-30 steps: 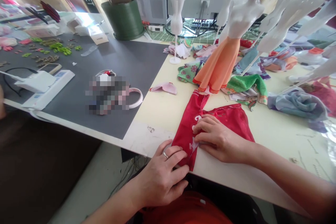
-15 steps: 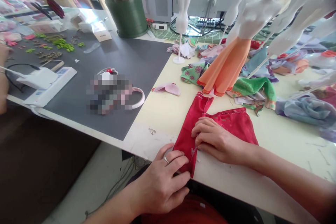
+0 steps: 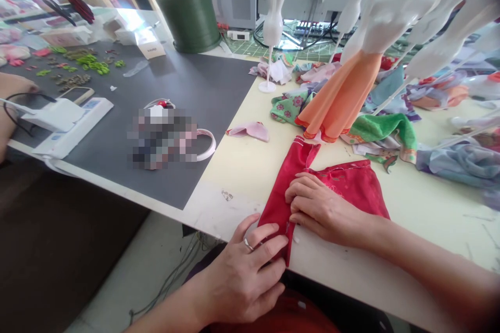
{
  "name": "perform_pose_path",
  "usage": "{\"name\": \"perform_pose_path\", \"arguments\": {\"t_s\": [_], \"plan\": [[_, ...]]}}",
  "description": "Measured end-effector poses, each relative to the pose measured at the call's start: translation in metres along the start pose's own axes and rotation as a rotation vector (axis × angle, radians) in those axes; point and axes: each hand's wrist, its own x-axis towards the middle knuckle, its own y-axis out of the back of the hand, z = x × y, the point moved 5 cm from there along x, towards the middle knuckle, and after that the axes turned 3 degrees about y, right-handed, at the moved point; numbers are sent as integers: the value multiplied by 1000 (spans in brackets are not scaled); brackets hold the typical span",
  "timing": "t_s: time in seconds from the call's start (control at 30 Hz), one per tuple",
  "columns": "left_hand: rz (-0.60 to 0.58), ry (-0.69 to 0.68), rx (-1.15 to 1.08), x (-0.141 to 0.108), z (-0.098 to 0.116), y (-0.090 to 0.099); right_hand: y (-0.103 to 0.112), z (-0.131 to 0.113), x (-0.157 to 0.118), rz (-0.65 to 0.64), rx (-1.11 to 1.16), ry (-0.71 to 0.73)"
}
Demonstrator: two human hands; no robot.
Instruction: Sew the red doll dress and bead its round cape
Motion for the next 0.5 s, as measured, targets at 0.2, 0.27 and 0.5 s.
{"name": "perform_pose_path", "arguments": {"t_s": [0.2,0.27,0.5], "plan": [[-12,-3,-9,-1,0,-3,-9,-2,-1,-31,-155,35],[-15,0,-5,-1,1,-3,-8,-4,-2,-37,-144,31],[-20,16,4,-1,1,-2,7,-8,-7,-48,112,-31]]}}
